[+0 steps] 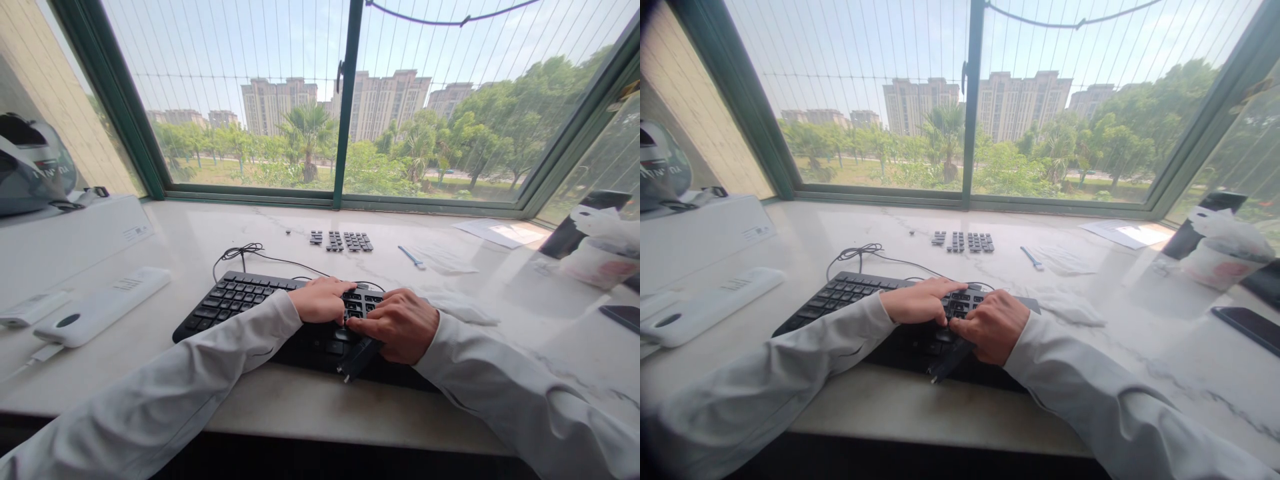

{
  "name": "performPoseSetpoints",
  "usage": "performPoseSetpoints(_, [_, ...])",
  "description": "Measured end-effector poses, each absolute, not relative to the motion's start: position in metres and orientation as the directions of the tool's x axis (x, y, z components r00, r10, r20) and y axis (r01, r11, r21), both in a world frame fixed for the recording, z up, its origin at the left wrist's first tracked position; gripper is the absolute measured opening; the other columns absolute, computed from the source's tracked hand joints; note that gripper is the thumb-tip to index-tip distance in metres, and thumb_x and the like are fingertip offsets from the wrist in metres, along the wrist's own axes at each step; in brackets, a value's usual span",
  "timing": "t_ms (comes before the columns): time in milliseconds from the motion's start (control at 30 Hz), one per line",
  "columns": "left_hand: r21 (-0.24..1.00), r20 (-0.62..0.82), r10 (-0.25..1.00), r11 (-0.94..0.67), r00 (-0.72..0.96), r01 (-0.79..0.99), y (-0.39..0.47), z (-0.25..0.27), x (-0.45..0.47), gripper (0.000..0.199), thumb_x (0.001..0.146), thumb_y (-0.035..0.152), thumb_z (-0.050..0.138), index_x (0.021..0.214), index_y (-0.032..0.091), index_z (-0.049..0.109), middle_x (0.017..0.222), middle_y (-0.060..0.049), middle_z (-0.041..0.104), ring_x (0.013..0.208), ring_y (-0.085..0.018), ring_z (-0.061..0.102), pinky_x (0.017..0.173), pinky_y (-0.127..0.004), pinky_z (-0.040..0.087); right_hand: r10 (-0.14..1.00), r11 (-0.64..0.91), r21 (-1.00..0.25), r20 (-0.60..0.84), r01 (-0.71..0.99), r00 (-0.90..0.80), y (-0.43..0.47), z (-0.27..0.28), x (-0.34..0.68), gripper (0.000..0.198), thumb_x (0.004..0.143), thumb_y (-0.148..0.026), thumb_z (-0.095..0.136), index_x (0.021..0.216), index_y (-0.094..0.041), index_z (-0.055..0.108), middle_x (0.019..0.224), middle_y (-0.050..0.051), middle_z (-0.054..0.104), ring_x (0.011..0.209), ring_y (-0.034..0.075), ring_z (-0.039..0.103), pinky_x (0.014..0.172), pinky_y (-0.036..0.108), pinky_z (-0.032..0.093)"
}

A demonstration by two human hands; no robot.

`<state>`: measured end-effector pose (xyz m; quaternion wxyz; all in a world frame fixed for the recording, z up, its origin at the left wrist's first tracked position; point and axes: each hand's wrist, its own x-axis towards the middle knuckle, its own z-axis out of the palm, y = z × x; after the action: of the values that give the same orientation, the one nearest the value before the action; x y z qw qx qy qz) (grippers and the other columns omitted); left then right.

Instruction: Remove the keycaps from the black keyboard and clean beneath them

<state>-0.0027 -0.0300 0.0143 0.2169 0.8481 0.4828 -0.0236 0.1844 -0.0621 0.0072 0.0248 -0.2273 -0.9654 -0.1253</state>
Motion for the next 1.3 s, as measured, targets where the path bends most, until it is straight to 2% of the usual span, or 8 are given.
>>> performPoseSetpoints(300, [0.364,-0.231,0.797,-0.461,0.558,0.809,-0.027,0.010,-0.004,0.078,0.068,0.031,0.058,0.141,0.025,0.033,0.140,-0.006,0.045,0.130,-0.030,0.035,0.105,-0.039,0.031,0.421,0.873,0.243,0.065,0.424,-0.905,-0.060,0.010,0.183,0.050,0.062,-0.018,0.053,0.111,-0.022,0.063,0.065,0.001,0.067,0.053,0.014,0.053,0.052,0.028,0.023])
performPoseSetpoints(800, [0.363,-0.266,0.821,-0.401,0.506,0.841,-0.031,0.015,-0.001,0.081,0.066,0.028,0.059,0.142,0.021,0.033,0.145,-0.008,0.038,0.131,-0.032,0.034,0.106,-0.042,0.030,0.392,0.882,0.248,0.083,0.400,-0.916,-0.054,0.008,0.183,0.049,0.064,-0.019,0.051,0.111,-0.024,0.062,0.062,0.000,0.067,0.051,0.014,0.051,0.052,0.029,0.021])
performPoseSetpoints(1100, [0.336,-0.193,0.816,-0.467,0.544,0.818,-0.027,0.006,-0.004,0.078,0.068,0.032,0.058,0.141,0.024,0.034,0.142,-0.007,0.043,0.127,-0.029,0.040,0.103,-0.040,0.035,0.338,0.898,0.229,0.185,0.375,-0.923,-0.052,0.003,0.193,0.043,0.067,-0.020,0.054,0.108,-0.026,0.065,0.062,-0.001,0.067,0.054,0.013,0.055,0.053,0.027,0.027])
performPoseSetpoints(1200, [0.340,-0.203,0.820,-0.454,0.535,0.824,-0.029,0.009,-0.004,0.078,0.067,0.032,0.058,0.141,0.025,0.035,0.142,-0.006,0.043,0.127,-0.029,0.039,0.104,-0.041,0.034,0.429,0.849,0.175,0.323,0.499,-0.843,-0.047,0.002,0.206,0.038,0.070,-0.022,0.056,0.105,-0.030,0.068,0.070,-0.001,0.071,0.058,0.012,0.060,0.056,0.025,0.032])
performPoseSetpoints(1300, [0.338,-0.224,0.830,-0.425,0.510,0.840,-0.032,0.013,-0.002,0.079,0.066,0.031,0.058,0.141,0.024,0.036,0.141,-0.007,0.043,0.127,-0.030,0.040,0.104,-0.042,0.034,0.640,0.641,0.110,0.468,0.759,-0.609,-0.038,0.004,0.218,0.032,0.073,-0.024,0.055,0.098,-0.033,0.072,0.076,-0.002,0.073,0.063,0.014,0.063,0.058,0.025,0.036])
